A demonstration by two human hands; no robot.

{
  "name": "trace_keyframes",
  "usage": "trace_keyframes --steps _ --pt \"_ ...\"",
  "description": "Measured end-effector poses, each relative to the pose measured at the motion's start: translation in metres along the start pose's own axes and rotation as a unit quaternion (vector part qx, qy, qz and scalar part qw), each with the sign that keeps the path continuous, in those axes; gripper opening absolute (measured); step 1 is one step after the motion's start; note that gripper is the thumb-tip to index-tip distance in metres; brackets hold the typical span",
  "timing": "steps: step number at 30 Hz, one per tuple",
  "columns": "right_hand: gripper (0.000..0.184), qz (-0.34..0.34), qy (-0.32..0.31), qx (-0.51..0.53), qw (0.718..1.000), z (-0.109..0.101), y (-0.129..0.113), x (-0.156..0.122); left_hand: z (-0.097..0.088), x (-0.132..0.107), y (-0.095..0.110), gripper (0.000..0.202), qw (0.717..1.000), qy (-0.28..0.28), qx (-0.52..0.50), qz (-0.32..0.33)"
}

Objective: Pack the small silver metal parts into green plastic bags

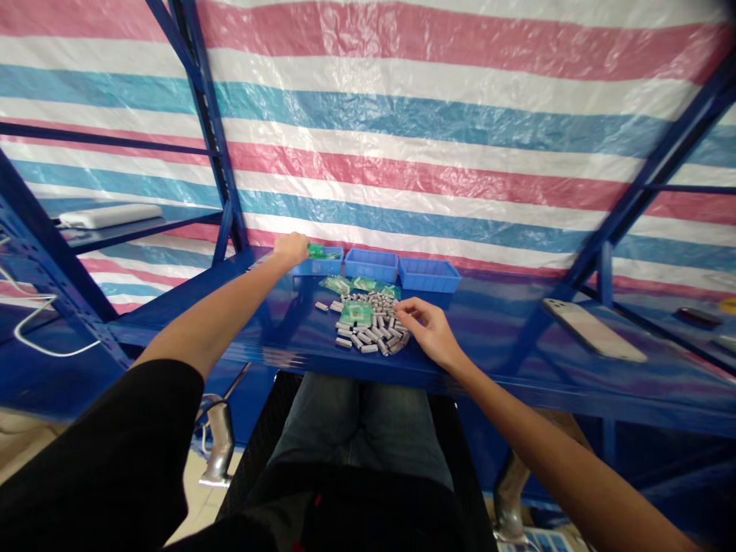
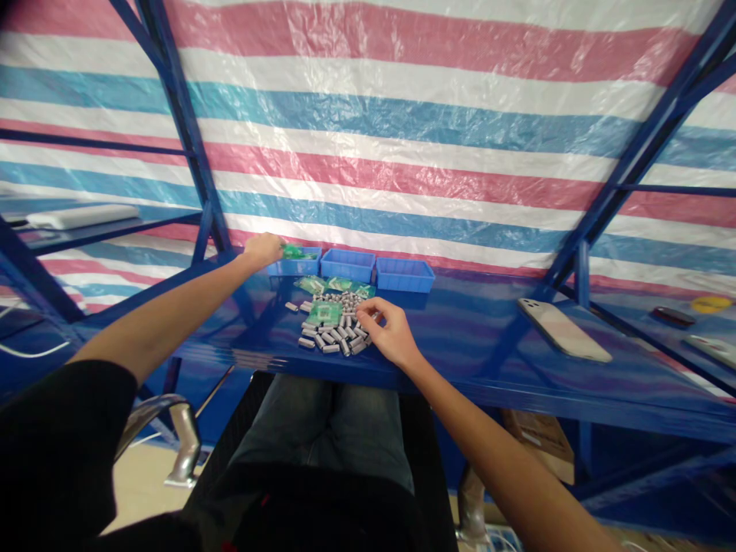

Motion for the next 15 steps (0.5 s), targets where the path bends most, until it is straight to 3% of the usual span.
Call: trace_keyframes --steps 15 --pt "0.023 0.044 -0.017 0.004 0.999 0.004 0.014 0.002 0.022 0.011 0.002 0.030 0.999 -0.048 0.004 0.001"
Point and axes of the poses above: each hand's wrist, its own x-axis towards the middle knuckle, its own z-axis out of the palm, y = z × x, the point moved 7 cm from there along x, towards the middle knuckle, and after that the axes turned 2 degrees about x, right-handed, at the moved point
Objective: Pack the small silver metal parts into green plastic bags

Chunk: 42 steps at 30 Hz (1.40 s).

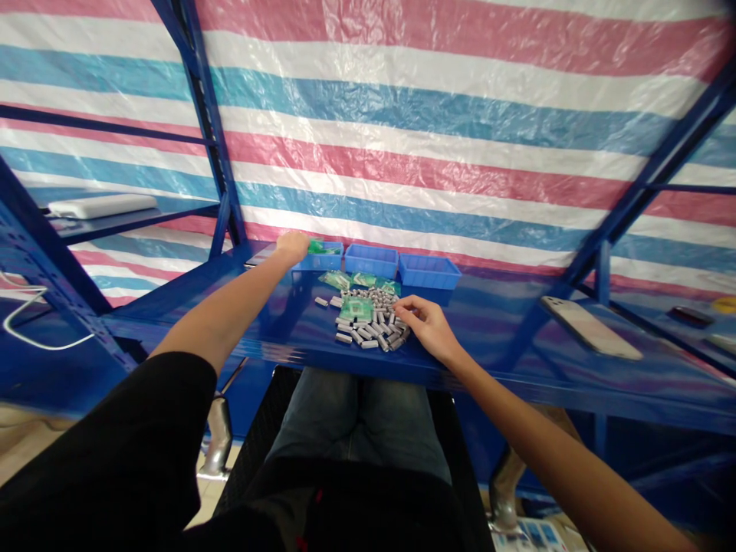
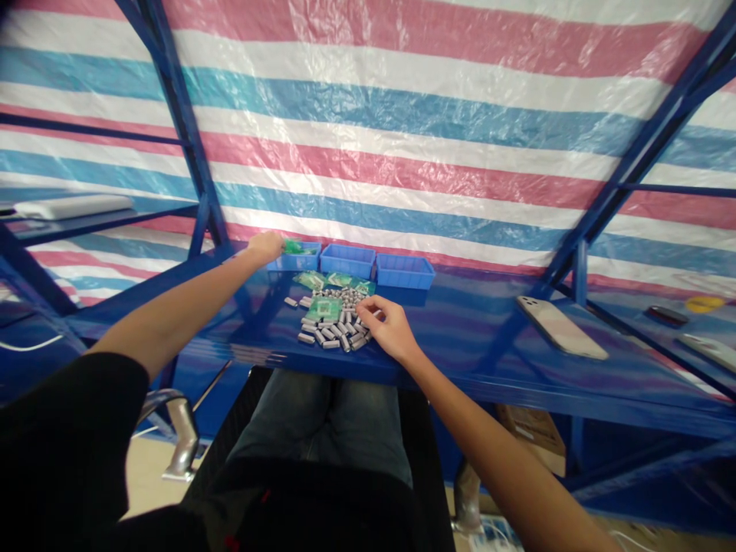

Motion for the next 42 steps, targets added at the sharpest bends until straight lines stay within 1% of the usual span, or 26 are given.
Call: trace_keyframes --steps 5,10,15,17,21,23,24,26,27,28,29,30,31,32,34,36,38,40,42 --pt "0.025 -0.002 -0.012 -0.003 1.000 0.003 -0.001 0.000 0.003 0.001 -0.003 0.033 1.000 -0.004 -0.001 -0.003" --pt "0.026 -0.002 -0.013 -0.014 1.000 0.004 -0.001 0.000 0.005 0.000 -0.004 0.032 1.000 -0.015 -0.002 0.014" --pt "0.025 -0.009 -0.014 -0.020 1.000 0.004 -0.001 0.000 0.008 -0.001 -0.003 0.036 0.999 -0.030 -0.008 0.037" --pt "0.024 -0.014 -0.015 -0.024 0.999 0.005 -0.002 0.000 0.009 0.000 0.000 0.042 0.998 -0.037 -0.014 0.050" --pt "0.021 -0.027 -0.021 -0.049 0.998 0.006 -0.003 -0.001 0.012 0.000 0.005 0.062 0.997 -0.042 -0.027 0.051" --pt "0.019 -0.041 -0.017 -0.072 0.996 0.005 -0.005 -0.001 0.012 -0.003 0.008 0.066 0.998 -0.032 -0.028 0.039" --pt "0.018 -0.052 -0.017 -0.088 0.995 0.005 -0.007 -0.001 0.010 -0.007 0.010 0.066 0.999 -0.015 -0.028 0.032" --pt "0.017 -0.078 -0.020 -0.128 0.988 0.007 -0.012 -0.003 0.000 -0.020 0.017 0.063 0.998 0.053 -0.036 0.027" --pt "0.017 -0.092 -0.026 -0.155 0.983 0.009 -0.016 -0.004 -0.009 -0.029 0.022 0.059 0.991 0.119 -0.053 0.036" --pt "0.019 -0.105 -0.037 -0.186 0.976 0.012 -0.019 -0.006 -0.017 -0.040 0.028 0.055 0.980 0.175 -0.073 0.052" --pt "0.025 -0.118 -0.053 -0.218 0.967 0.017 -0.023 -0.008 -0.021 -0.050 0.035 0.051 0.970 0.211 -0.092 0.078" --pt "0.033 -0.129 -0.071 -0.248 0.957 0.021 -0.025 -0.011 -0.024 -0.061 0.043 0.048 0.961 0.231 -0.113 0.107" --pt "0.042 -0.139 -0.090 -0.275 0.947 0.026 -0.027 -0.013 -0.024 -0.070 0.051 0.044 0.953 0.231 -0.135 0.140" --pt "0.050 -0.145 -0.108 -0.297 0.938 0.031 -0.028 -0.015 -0.021 -0.078 0.058 0.040 0.947 0.218 -0.161 0.171" --pt "0.057 -0.147 -0.129 -0.323 0.926 0.037 -0.027 -0.017 -0.015 -0.094 0.069 0.035 0.935 0.178 -0.221 0.213" --pt "0.058 -0.140 -0.136 -0.332 0.923 0.038 -0.024 -0.017 -0.011 -0.110 0.073 0.034 0.921 0.162 -0.276 0.223" --pt "0.056 -0.138 -0.139 -0.335 0.922 0.039 -0.021 -0.017 -0.012 -0.129 0.076 0.034 0.901 0.170 -0.321 0.238" --pt "0.053 -0.141 -0.140 -0.336 0.921 0.039 -0.020 -0.016 -0.016 -0.149 0.082 0.032 0.881 0.177 -0.343 0.274" --pt "0.051 -0.147 -0.139 -0.335 0.920 0.038 -0.020 -0.017 -0.019 -0.166 0.091 0.030 0.868 0.167 -0.335 0.326"
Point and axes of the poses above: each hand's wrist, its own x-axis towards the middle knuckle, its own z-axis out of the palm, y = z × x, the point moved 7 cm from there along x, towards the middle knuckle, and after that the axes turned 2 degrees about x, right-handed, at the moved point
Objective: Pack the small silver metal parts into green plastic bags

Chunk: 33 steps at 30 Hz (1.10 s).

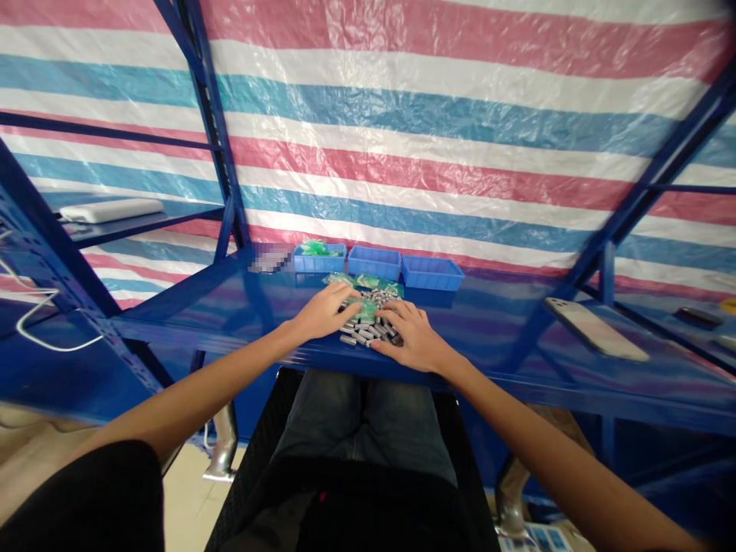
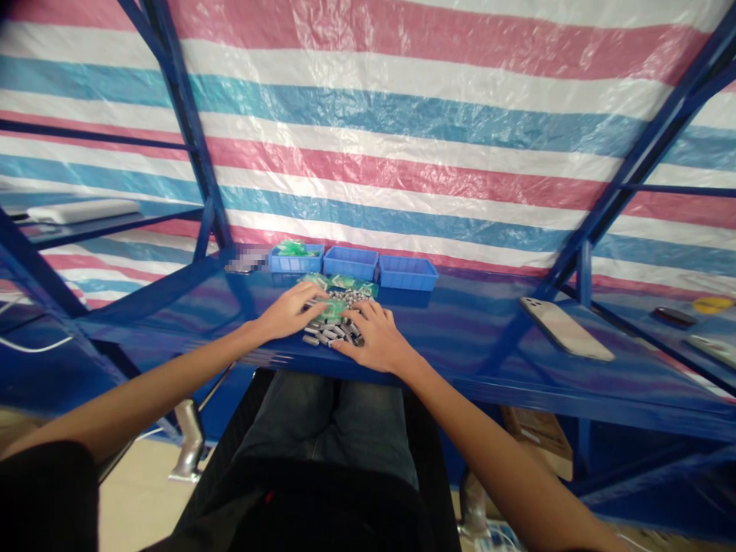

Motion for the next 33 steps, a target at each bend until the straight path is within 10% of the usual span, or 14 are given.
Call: trace_keyframes --steps 10,19,24,33 --pt "0.048 -0.015 0.022 -0.008 1.000 -0.004 -0.003 -0.001 0.010 0.000 0.006 0.026 0.998 -0.050 -0.021 0.043" --pt "0.046 -0.010 0.035 0.003 0.999 -0.008 -0.002 -0.002 -0.017 -0.003 0.001 0.020 0.993 0.118 -0.014 0.010" --pt "0.041 -0.021 0.094 0.043 0.994 -0.021 -0.001 -0.006 -0.045 -0.014 -0.003 0.021 0.940 0.262 -0.173 -0.132" --pt "0.016 -0.015 0.190 0.183 0.964 -0.036 -0.043 -0.011 -0.020 -0.032 0.043 0.019 0.857 0.175 -0.434 -0.216"
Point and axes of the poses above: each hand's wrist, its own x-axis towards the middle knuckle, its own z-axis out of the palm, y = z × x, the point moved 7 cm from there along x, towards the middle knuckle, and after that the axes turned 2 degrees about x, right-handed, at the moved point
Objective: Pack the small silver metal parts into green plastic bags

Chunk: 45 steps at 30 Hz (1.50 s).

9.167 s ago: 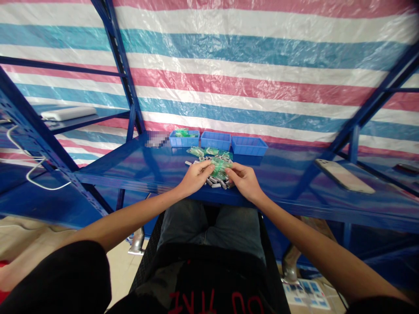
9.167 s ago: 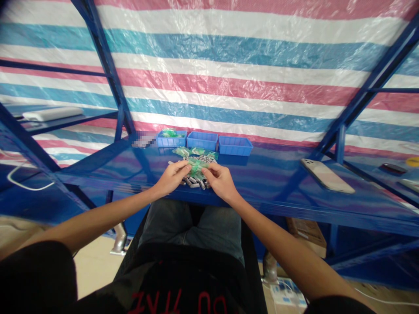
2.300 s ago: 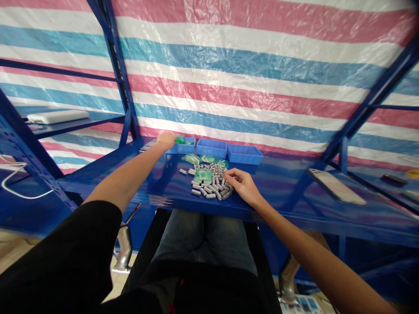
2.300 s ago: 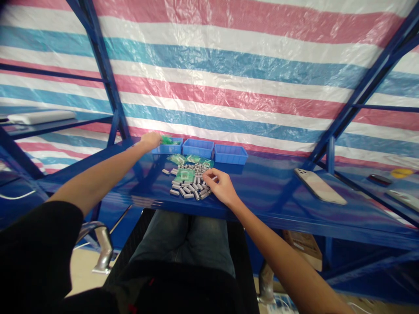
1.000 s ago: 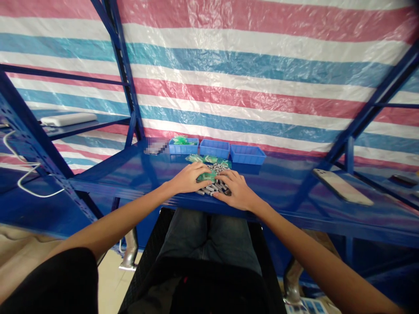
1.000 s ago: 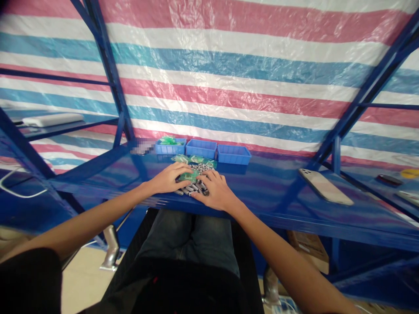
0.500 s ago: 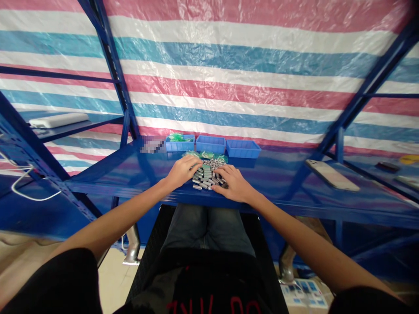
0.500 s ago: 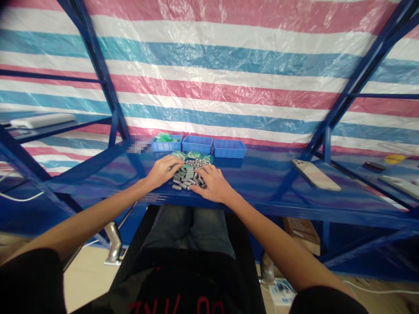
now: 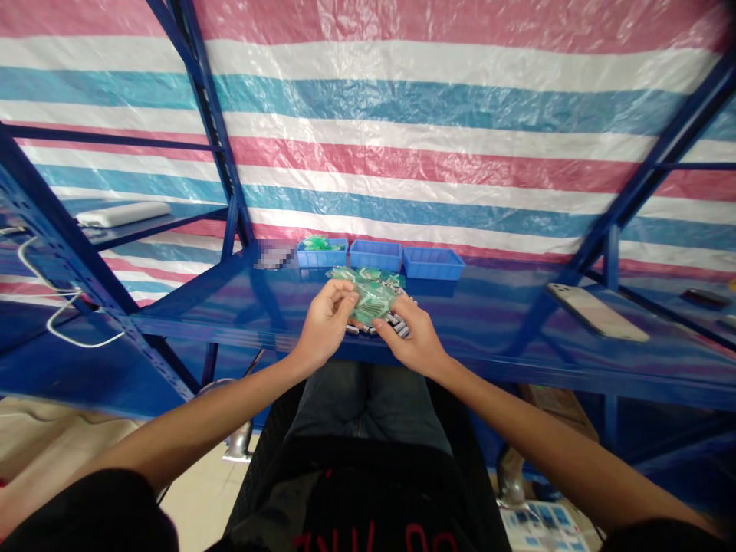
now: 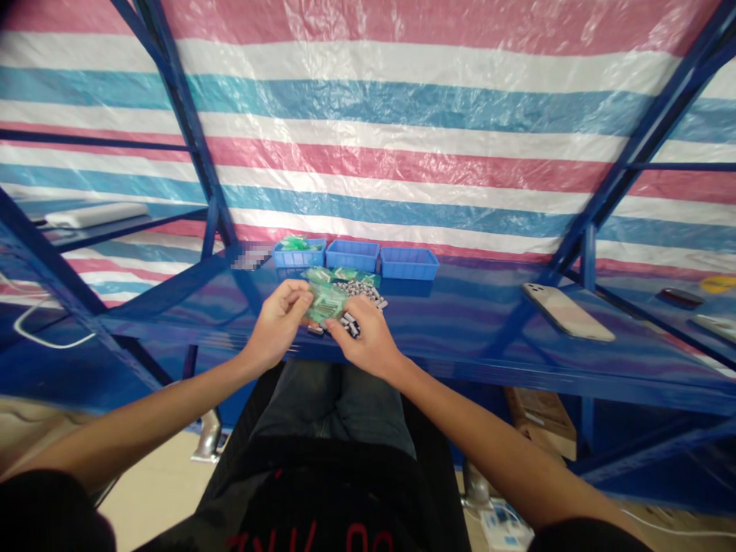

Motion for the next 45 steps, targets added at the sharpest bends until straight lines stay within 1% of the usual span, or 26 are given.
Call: trace_keyframes --steps 3,6,8,10,14,17,19,21,26,28,31,34,36,38,40,42,43,44,45 --pt "0.023 0.070 0.033 0.021 0.997 -0.004 0.008 0.000 0.012 -0.004 -0.005 0.025 0.998 -0.057 0.004 -0.015" --pt "0.025 0.116 0.034 0.043 0.992 -0.009 0.019 -0.001 0.012 -0.004 -0.011 0.031 0.997 -0.065 0.030 -0.023" --pt "0.025 0.131 0.019 0.060 0.989 -0.009 0.023 -0.003 0.011 -0.004 -0.014 0.033 0.996 -0.073 0.039 -0.033" --pt "0.026 0.143 0.010 0.081 0.986 -0.006 0.023 -0.006 0.013 -0.006 -0.013 0.031 0.994 -0.096 0.041 -0.043" --pt "0.019 0.160 0.018 0.132 0.978 0.001 0.020 -0.012 0.018 -0.012 -0.007 0.025 0.989 -0.134 0.038 -0.054" --pt "0.018 0.156 0.020 0.138 0.978 0.002 0.015 -0.014 0.023 -0.017 -0.006 0.025 0.986 -0.151 0.013 -0.070" --pt "0.019 0.157 0.017 0.147 0.976 0.003 0.013 -0.014 0.025 -0.020 -0.006 0.025 0.984 -0.154 -0.006 -0.084" --pt "0.019 0.170 0.007 0.177 0.969 0.005 0.011 -0.015 0.025 -0.023 -0.005 0.024 0.985 -0.147 -0.016 -0.093" --pt "0.019 0.215 -0.026 0.279 0.936 0.017 0.004 -0.026 0.017 -0.036 0.002 0.022 0.986 -0.110 -0.021 -0.121" --pt "0.020 0.229 -0.036 0.296 0.927 0.018 0.000 -0.032 0.014 -0.042 0.003 0.021 0.986 -0.103 -0.015 -0.132" --pt "0.023 0.232 -0.041 0.283 0.930 0.014 -0.005 -0.037 0.013 -0.048 0.004 0.022 0.984 -0.117 -0.003 -0.137" --pt "0.021 0.225 -0.046 0.273 0.934 0.010 -0.007 -0.036 0.015 -0.050 0.002 0.027 0.980 -0.138 -0.006 -0.141" --pt "0.021 0.220 -0.053 0.269 0.936 0.010 -0.006 -0.035 0.016 -0.050 0.003 0.029 0.980 -0.152 -0.004 -0.132" --pt "0.019 0.216 -0.060 0.246 0.943 0.010 -0.005 -0.034 0.015 -0.050 0.008 0.028 0.981 -0.161 0.030 -0.103" --pt "0.018 0.218 -0.056 0.206 0.952 0.008 -0.003 -0.034 0.015 -0.051 0.018 0.026 0.979 -0.166 0.107 -0.047" --pt "0.018 0.221 -0.046 0.164 0.960 0.004 -0.003 -0.034 0.016 -0.053 0.031 0.025 0.967 -0.167 0.190 0.021" --pt "0.018 0.220 -0.039 0.148 0.963 0.001 -0.005 -0.034 0.016 -0.053 0.035 0.024 0.961 -0.165 0.217 0.045" --pt "0.018 0.214 -0.033 0.138 0.966 -0.001 -0.008 -0.035 0.016 -0.053 0.037 0.024 0.959 -0.163 0.225 0.051" --pt "0.018 0.205 -0.032 0.132 0.969 -0.003 -0.012 -0.034 0.014 -0.051 0.035 0.023 0.963 -0.159 0.215 0.037"
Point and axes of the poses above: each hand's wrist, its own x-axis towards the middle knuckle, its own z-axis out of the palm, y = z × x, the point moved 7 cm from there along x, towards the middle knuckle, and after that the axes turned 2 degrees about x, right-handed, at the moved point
